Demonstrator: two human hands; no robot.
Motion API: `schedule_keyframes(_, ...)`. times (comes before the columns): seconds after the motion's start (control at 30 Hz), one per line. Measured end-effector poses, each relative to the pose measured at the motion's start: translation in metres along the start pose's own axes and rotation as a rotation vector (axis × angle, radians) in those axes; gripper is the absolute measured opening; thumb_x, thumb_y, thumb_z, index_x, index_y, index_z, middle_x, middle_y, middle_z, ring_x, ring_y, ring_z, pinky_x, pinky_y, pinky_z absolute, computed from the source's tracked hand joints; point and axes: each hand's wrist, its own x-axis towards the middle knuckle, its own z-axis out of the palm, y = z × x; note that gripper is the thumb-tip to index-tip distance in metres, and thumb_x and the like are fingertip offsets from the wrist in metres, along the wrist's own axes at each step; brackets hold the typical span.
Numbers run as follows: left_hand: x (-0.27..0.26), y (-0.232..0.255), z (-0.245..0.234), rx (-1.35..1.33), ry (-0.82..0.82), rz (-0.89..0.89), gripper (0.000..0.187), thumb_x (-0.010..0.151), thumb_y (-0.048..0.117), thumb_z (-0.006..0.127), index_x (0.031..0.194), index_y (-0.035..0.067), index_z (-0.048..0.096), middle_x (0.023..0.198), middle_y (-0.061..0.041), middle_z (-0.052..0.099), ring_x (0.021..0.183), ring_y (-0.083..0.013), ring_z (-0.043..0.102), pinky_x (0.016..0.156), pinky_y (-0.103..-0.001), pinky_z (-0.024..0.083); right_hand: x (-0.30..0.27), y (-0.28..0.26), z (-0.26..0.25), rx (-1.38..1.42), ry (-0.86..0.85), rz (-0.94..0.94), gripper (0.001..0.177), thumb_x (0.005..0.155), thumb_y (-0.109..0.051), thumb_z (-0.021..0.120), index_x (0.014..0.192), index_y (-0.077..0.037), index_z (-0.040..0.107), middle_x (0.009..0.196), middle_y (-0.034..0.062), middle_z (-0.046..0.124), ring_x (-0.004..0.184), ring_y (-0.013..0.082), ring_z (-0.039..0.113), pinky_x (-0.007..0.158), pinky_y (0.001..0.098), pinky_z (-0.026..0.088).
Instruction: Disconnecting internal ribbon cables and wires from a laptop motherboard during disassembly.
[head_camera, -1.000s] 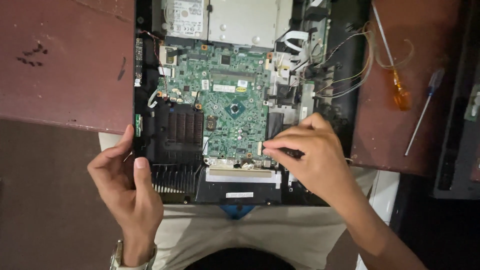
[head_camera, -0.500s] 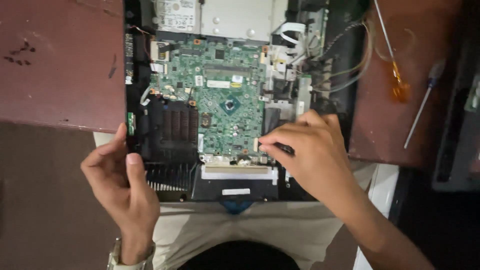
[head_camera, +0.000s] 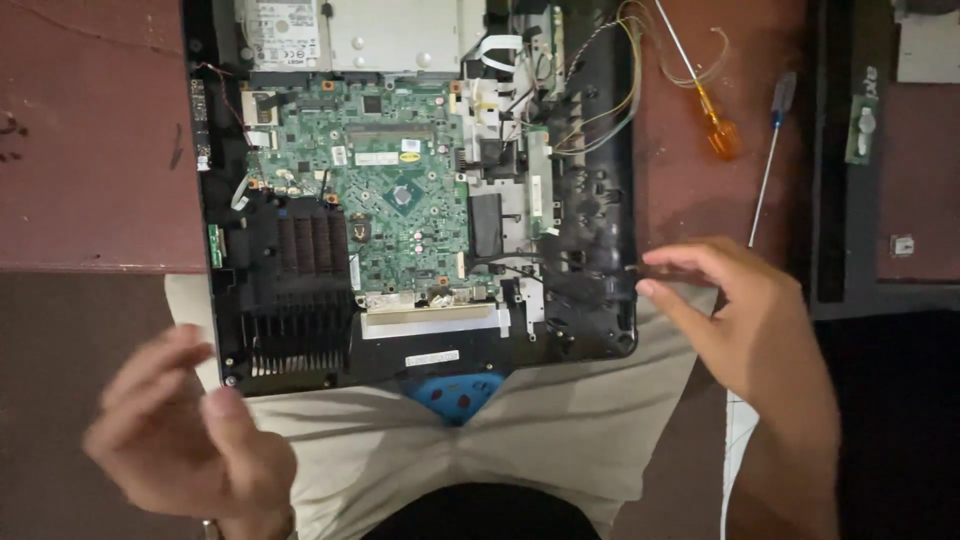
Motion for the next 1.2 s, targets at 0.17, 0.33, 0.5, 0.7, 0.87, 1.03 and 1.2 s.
schedule_keyframes(0.17, 0.003, 0.017, 0.029, -0.111, -0.283, 0.088, 0.011, 0.097, 0.003, 0.062, 0.108, 0.002, 0.059, 0.103, -0.016, 0.072, 0.100, -0.0296, 0.072, 0.099, -0.040, 0.060, 0.002, 0.004, 0.011, -0.013, 0.089, -0.154, 0.020, 0.094, -0.010, 0.075, 0.113, -0.005, 0.076, 0.106, 0.0073, 0.076, 0.091, 0.0178, 0.069, 0.083, 0.0300, 0.052)
schedule_keyframes(0.33, 0.039, 0.067, 0.067, -0.176, -0.511, 0.198, 0.006, 0.095, 0.007, 0.067, 0.098, 0.002, 0.068, 0.099, -0.012, 0.076, 0.095, -0.0295, 0.073, 0.093, -0.042, 0.058, 0.038, -0.007, 0.023, -0.261, 0.093, -0.521, 0.023, 0.096, -0.005, 0.074, 0.117, -0.015, 0.077, 0.111, 0.0009, 0.075, 0.091, 0.0225, 0.061, 0.075, 0.0351, 0.051)
schedule_keyframes(0.5, 0.047, 0.068, 0.076, -0.180, -0.551, 0.186, 0.005, 0.098, 0.005, 0.063, 0.098, 0.003, 0.068, 0.100, -0.010, 0.074, 0.095, -0.0291, 0.071, 0.093, -0.042, 0.059, 0.070, -0.005, 0.035, -0.483, 0.007, -0.772, 0.002, 0.095, -0.020, 0.077, 0.093, -0.020, 0.076, 0.100, -0.0084, 0.073, 0.082, 0.0190, 0.060, 0.061, 0.0348, 0.052)
schedule_keyframes(0.7, 0.055, 0.060, 0.084, -0.161, -0.660, 0.148, 0.004, 0.099, 0.004, 0.066, 0.103, 0.003, 0.067, 0.103, -0.009, 0.073, 0.096, -0.0267, 0.070, 0.092, -0.039, 0.055, 0.088, 0.002, 0.029, -0.259, -0.224, -0.712, 0.016, 0.093, -0.019, 0.077, 0.108, -0.012, 0.079, 0.098, -0.0021, 0.076, 0.084, 0.0227, 0.065, 0.069, 0.0371, 0.052)
schedule_keyframes(0.87, 0.068, 0.058, 0.098, -0.193, -0.759, -0.019, 0.017, 0.101, 0.011, 0.064, 0.114, 0.002, 0.069, 0.109, -0.012, 0.075, 0.100, -0.0264, 0.073, 0.090, -0.038, 0.059, 0.083, -0.019, 0.009, -0.199, -0.158, -0.715, 0.014, 0.092, -0.015, 0.079, 0.105, -0.011, 0.082, 0.100, 0.0018, 0.077, 0.087, 0.0215, 0.066, 0.078, 0.0344, 0.053)
schedule_keyframes(1.03, 0.086, 0.067, 0.123, -0.371, -0.888, -0.496, 0.037, 0.096, 0.029, 0.063, 0.123, 0.005, 0.070, 0.106, -0.010, 0.081, 0.090, -0.0149, 0.082, 0.083, -0.024, 0.069, 0.069, -0.041, 0.017, -0.023, 0.047, -0.827, 0.015, 0.090, 0.000, 0.089, 0.096, -0.006, 0.076, 0.098, 0.0073, 0.077, 0.084, 0.0185, 0.068, 0.073, 0.0298, 0.051)
schedule_keyframes(1.2, 0.098, 0.067, 0.131, -0.486, -0.917, -0.986, 0.035, 0.076, 0.023, 0.081, 0.106, 0.006, 0.080, 0.101, -0.012, 0.086, 0.087, -0.0157, 0.086, 0.079, -0.022, 0.072, 0.055, -0.041, 0.036, 0.012, 0.351, -0.718, 0.017, 0.091, 0.001, 0.086, 0.083, -0.003, 0.072, 0.090, 0.0093, 0.079, 0.074, 0.0199, 0.069, 0.071, 0.0314, 0.048)
